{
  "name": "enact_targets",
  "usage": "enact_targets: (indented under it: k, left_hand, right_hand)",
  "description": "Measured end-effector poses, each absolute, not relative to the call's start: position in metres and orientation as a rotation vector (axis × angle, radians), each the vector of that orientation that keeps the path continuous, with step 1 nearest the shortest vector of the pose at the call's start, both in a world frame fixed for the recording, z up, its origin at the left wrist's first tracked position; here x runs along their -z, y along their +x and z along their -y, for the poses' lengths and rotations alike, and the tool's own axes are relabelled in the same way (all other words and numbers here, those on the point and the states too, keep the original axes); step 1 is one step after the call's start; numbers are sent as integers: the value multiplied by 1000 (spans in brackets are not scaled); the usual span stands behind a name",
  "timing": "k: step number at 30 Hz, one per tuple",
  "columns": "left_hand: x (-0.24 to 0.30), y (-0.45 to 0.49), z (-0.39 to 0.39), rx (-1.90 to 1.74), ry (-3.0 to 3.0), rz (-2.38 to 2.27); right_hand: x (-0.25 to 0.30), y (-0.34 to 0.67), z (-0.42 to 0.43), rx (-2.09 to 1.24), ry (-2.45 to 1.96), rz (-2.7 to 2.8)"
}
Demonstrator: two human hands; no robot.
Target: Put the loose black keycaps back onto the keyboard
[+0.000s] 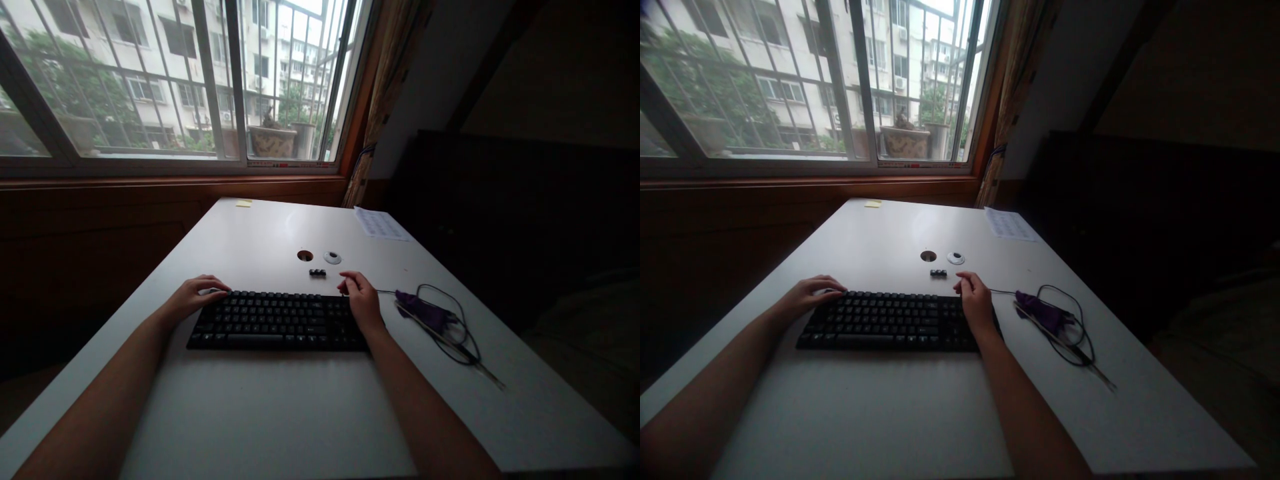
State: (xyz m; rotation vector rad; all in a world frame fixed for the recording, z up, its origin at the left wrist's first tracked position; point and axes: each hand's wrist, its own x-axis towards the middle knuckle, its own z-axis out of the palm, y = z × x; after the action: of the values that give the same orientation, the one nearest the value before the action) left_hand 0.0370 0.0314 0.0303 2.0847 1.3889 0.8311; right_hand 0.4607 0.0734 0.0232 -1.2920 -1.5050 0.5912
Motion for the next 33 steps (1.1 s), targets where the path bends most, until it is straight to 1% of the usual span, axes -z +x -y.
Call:
enact_targets:
  k: [4,10,19,33]
  left_hand:
    - [-28,35,-33,-824,2072,-1392]
    - [-24,32,-35,-837,2081,-1399]
    - [-26,32,-36,-824,2081,-1350]
    - [-25,28,-43,-765,1957,-1317]
  right_hand:
    - [-28,465,-68,-562,-1291,1410]
    - [-36,479,-64,-398,-1336,1461]
    - [-27,504,-78,-282,-1410,1442]
    - [-29,472,-97,-135,-1154,2008]
